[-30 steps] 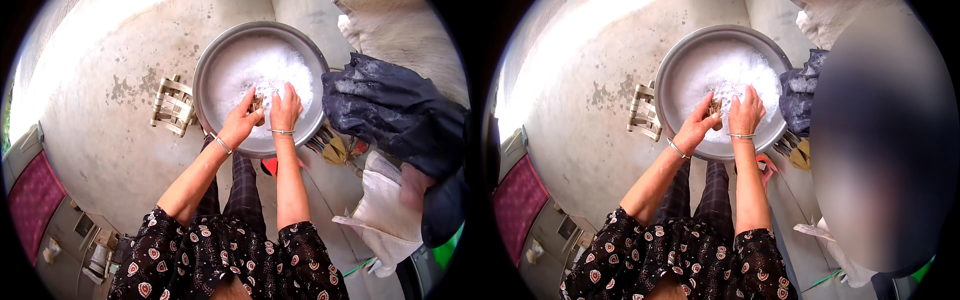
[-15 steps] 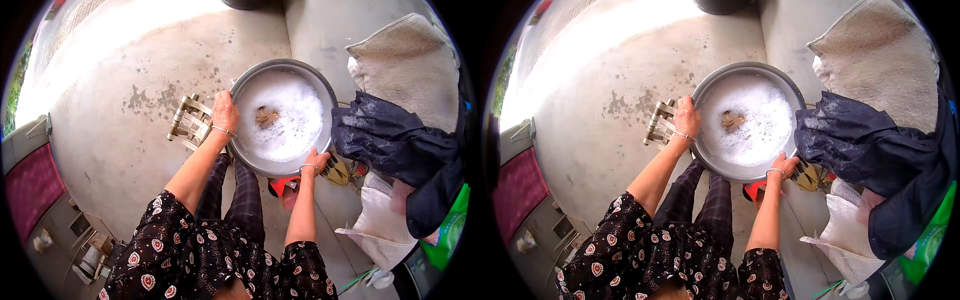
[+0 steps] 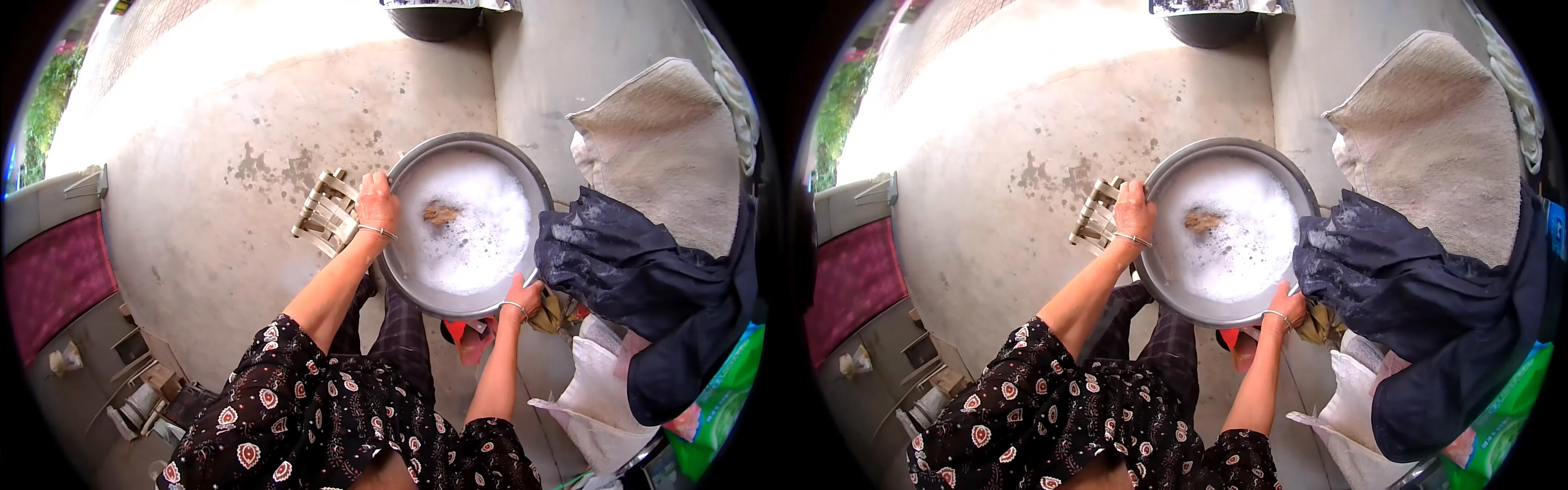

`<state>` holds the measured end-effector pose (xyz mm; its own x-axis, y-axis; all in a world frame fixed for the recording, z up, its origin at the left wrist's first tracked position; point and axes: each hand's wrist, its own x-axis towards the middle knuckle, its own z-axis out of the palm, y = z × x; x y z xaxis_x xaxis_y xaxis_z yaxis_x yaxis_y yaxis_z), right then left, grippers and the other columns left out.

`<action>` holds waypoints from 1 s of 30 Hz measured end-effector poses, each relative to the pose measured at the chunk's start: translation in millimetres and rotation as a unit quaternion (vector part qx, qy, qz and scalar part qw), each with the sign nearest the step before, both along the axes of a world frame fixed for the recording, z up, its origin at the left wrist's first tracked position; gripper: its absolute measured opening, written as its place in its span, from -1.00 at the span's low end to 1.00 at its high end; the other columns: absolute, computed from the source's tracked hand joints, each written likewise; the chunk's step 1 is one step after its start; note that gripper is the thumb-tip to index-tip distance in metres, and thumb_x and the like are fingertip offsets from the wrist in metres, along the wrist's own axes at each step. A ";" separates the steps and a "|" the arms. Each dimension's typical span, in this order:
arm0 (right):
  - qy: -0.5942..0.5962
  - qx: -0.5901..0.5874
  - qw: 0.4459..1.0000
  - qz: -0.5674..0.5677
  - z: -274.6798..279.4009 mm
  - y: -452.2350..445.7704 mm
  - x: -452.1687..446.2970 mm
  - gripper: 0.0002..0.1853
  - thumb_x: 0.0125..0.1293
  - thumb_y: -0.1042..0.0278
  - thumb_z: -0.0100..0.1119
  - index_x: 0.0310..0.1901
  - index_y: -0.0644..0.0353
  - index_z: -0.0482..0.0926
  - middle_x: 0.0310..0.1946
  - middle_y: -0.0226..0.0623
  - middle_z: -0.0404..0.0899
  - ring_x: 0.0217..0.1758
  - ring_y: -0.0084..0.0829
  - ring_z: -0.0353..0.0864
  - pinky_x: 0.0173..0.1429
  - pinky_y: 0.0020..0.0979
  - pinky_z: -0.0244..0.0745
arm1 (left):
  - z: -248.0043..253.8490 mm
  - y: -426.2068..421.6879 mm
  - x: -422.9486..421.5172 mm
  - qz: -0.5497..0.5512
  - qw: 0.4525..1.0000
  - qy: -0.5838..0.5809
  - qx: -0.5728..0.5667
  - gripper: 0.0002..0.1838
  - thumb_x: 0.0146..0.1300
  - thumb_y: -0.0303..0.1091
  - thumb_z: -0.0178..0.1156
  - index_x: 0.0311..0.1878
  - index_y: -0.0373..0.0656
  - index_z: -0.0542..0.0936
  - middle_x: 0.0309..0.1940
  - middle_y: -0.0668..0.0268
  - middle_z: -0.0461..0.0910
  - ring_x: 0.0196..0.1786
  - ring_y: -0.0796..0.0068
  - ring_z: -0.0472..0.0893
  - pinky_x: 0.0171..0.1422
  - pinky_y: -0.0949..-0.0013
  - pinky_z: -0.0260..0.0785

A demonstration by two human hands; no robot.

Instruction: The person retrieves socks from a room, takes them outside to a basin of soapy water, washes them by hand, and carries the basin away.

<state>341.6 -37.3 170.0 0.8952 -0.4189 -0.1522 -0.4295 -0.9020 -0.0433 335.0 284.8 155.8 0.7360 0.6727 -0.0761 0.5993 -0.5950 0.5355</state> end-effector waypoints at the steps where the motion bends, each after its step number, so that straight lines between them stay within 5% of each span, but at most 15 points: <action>1: -0.015 0.008 1.000 -0.007 4.5 0.1 -0.2 -0.46 0.02 -0.06 0.18 -0.29 0.37 0.41 -0.34 0.17 0.53 -0.24 0.07 0.53 -0.18 -0.09 0.38 | 3.7 -1.0 -0.7 0.009 1.000 0.012 -0.006 -0.78 -0.13 -0.53 0.08 -0.32 -0.22 0.38 -0.33 0.05 0.41 -0.27 -0.02 0.46 -0.22 0.05 0.34; 10: -0.173 0.135 0.976 -0.010 42.9 6.4 2.5 -0.52 -0.02 0.09 0.26 -0.26 0.41 0.51 -0.31 0.13 0.56 -0.23 0.03 0.55 -0.16 -0.15 0.40 | 40.0 18.3 -16.9 0.018 0.996 -0.040 -0.079 -0.82 -0.18 -0.53 0.05 -0.42 -0.25 0.34 -0.44 0.03 0.42 -0.32 -0.02 0.45 -0.24 0.06 0.31; 15: -0.171 0.152 0.973 -0.034 79.4 43.1 -11.7 -0.69 -0.01 0.28 0.29 -0.41 0.42 0.49 -0.47 -0.05 0.57 -0.46 -0.31 0.50 -0.24 -0.28 0.41 | 66.4 49.2 -28.4 0.014 0.990 -0.087 -0.114 -0.85 -0.18 -0.55 0.04 -0.45 -0.27 0.35 -0.47 0.01 0.42 -0.36 -0.04 0.44 -0.27 0.06 0.28; 19: -0.232 0.214 0.949 0.007 77.2 69.4 -38.1 -0.71 -0.05 0.33 0.31 -0.42 0.40 0.49 -0.47 -0.08 0.58 -0.46 -0.32 0.51 -0.27 -0.27 0.41 | 89.8 94.1 -48.1 0.008 0.986 -0.107 -0.128 -0.88 -0.18 -0.57 0.03 -0.47 -0.29 0.36 -0.47 0.01 0.42 -0.37 -0.04 0.43 -0.27 0.08 0.28; 24: -0.227 0.225 0.947 -0.021 93.5 154.8 -84.9 -0.67 -0.07 0.29 0.31 -0.51 0.38 0.41 -0.54 -0.07 0.54 -0.50 -0.19 0.49 -0.30 -0.23 0.40 | 105.8 173.5 -92.8 0.008 0.991 -0.095 -0.096 -0.91 -0.19 -0.56 0.04 -0.54 -0.29 0.34 -0.56 0.04 0.41 -0.44 -0.02 0.42 -0.32 0.10 0.25; 26: -0.200 0.182 0.963 -0.021 102.1 192.3 -103.0 -0.66 -0.07 0.27 0.30 -0.52 0.37 0.38 -0.57 -0.01 0.51 -0.51 -0.08 0.48 -0.31 -0.18 0.38 | 109.2 205.9 -113.5 0.018 0.991 -0.100 -0.086 -0.76 -0.26 -0.49 0.23 -0.51 -0.32 0.37 -0.66 0.11 0.37 -0.54 0.17 0.37 -0.38 0.22 0.24; 27: -0.200 0.198 0.959 -0.014 98.7 206.5 -111.0 -0.66 -0.07 0.26 0.30 -0.53 0.36 0.37 -0.58 0.01 0.50 -0.49 -0.02 0.48 -0.31 -0.16 0.38 | 115.5 220.0 -122.9 0.013 0.994 -0.087 -0.070 -0.84 -0.24 -0.56 0.11 -0.57 -0.29 0.31 -0.65 0.09 0.36 -0.56 0.11 0.36 -0.41 0.20 0.22; 30: -0.171 0.210 0.962 0.022 84.9 247.1 -131.8 -0.65 -0.07 0.26 0.29 -0.53 0.33 0.34 -0.59 0.04 0.47 -0.46 0.07 0.48 -0.35 -0.11 0.35 | 119.5 259.3 -158.1 0.064 0.990 -0.058 -0.109 -0.80 -0.20 -0.53 0.16 -0.58 -0.29 0.30 -0.69 0.28 0.27 -0.57 0.46 0.25 -0.45 0.37 0.20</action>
